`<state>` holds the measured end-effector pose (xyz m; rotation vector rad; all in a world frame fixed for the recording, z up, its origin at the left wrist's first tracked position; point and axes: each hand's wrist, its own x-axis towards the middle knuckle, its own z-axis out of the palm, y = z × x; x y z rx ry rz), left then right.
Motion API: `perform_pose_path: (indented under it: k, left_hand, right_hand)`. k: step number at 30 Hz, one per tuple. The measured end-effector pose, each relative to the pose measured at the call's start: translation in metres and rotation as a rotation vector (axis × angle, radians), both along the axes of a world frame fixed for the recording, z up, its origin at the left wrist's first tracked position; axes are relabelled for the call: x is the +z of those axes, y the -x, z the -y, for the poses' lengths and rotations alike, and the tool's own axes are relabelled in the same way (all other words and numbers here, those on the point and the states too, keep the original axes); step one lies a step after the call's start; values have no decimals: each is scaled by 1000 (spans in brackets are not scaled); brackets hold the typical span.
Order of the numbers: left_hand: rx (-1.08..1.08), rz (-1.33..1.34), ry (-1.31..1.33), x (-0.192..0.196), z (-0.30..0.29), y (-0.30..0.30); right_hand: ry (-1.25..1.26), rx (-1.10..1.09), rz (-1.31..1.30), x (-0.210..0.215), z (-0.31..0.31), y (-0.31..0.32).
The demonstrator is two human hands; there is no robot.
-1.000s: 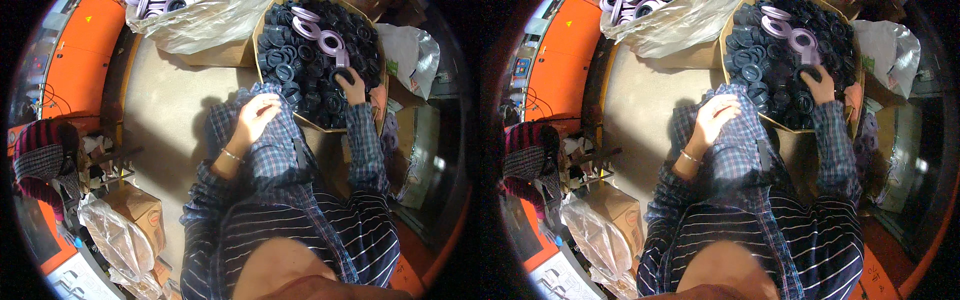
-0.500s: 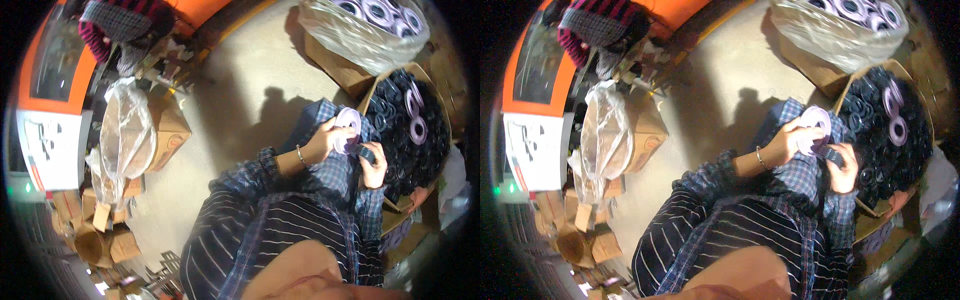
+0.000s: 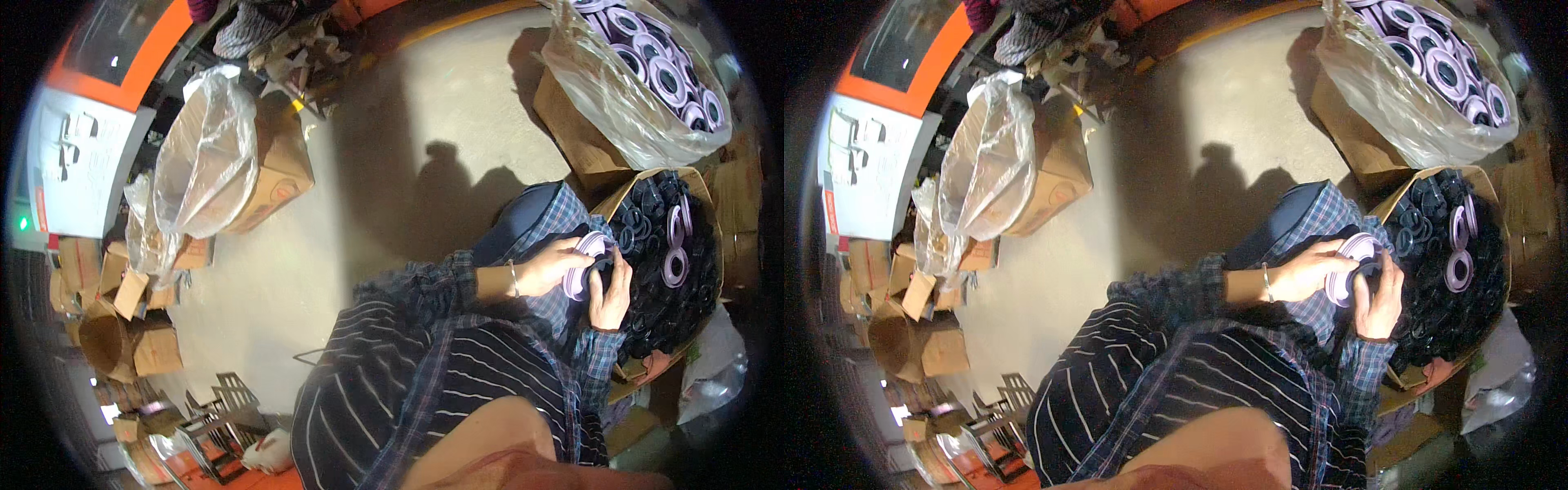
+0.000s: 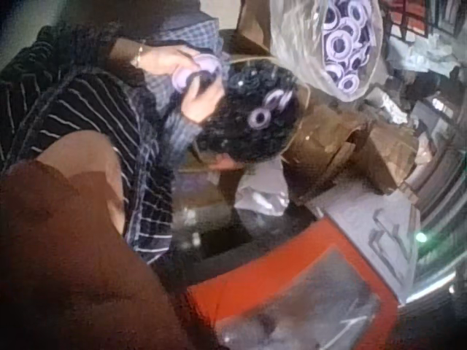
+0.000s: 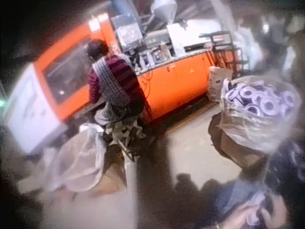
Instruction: The person repeatedly picks up black rubber components and light purple rings, fits the rings onto the components, and places the assembled units into a plastic bag. The process is continuous and repetitive, with the person handling items one at a time.
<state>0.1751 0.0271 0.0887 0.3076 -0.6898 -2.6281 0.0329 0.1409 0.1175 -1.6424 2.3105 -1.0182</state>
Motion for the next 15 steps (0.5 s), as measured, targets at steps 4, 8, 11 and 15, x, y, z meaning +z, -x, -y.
perform_pose_path:
  k: [4, 8, 11, 15]
  left_hand:
    - [29, 150, 60, 1, -8, 0]
    - [78, 132, 157, 0, -11, -2]
    - [100, 144, 214, 2, -9, -4]
    - [172, 185, 471, 11, -12, -5]
  right_hand:
    - [-49, 98, -81, 3, -2, 1]
    - [-65, 56, 81, 4, -2, 1]
    - [-27, 83, 203, 2, -5, 0]
    - [-78, -16, 304, -18, -13, 9]
